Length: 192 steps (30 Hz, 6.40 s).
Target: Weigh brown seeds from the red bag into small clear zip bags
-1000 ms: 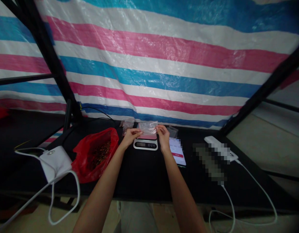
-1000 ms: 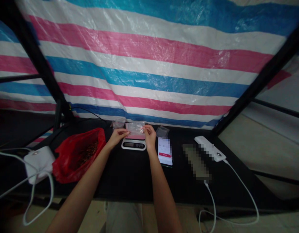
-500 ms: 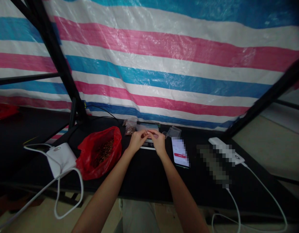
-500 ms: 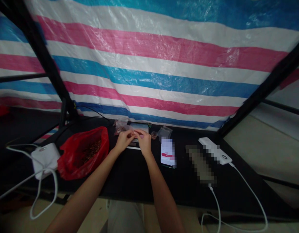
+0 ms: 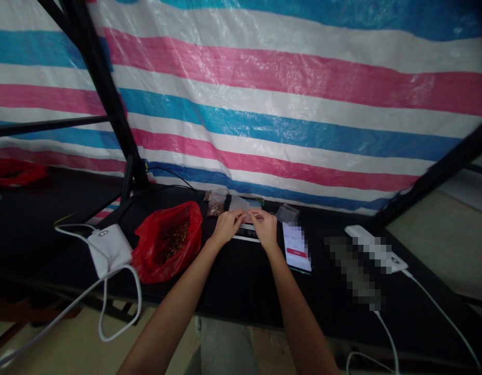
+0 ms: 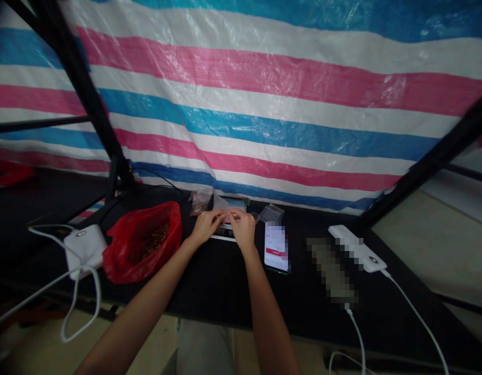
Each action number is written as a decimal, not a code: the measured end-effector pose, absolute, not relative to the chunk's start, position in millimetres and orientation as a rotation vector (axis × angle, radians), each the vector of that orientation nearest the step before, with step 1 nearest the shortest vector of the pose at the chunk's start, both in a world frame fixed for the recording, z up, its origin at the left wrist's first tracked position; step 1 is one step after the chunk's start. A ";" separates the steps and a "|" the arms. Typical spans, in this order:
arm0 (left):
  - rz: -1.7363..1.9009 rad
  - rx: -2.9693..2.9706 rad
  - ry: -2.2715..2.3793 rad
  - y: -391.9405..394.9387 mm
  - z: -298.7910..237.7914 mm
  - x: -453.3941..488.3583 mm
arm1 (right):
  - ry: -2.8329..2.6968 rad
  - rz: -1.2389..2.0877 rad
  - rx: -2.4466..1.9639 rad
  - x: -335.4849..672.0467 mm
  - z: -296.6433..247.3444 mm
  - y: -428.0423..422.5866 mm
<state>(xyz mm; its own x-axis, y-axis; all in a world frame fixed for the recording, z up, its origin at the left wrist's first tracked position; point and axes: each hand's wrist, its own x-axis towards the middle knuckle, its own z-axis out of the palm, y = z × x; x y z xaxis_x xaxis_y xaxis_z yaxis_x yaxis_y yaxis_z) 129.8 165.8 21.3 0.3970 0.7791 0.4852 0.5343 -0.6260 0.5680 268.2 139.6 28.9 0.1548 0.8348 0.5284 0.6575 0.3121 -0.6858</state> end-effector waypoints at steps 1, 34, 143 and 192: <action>1.072 2.357 1.189 164.7 20.8 130.9 | -1.570 0.202 -1.441 267.4 29.7 138.9; 1.153 2.859 0.822 156.1 28.4 132.7 | -1.447 0.256 -1.606 285.3 11.8 149.6; 1.598 2.225 1.326 108.9 73.3 73.0 | -2.276 -0.414 -1.331 276.6 107.9 110.0; 2.265 1.294 1.721 33.7 30.6 93.0 | -1.618 0.916 -0.867 212.8 44.2 151.4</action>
<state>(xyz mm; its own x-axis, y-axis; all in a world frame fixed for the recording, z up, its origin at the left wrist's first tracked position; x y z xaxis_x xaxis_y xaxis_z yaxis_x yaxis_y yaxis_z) 93.0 33.7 30.6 -0.6570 0.4678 0.5912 0.4443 -0.3932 0.8049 212.8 151.4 44.2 -0.2015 0.8834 0.4230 0.0917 0.4470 -0.8898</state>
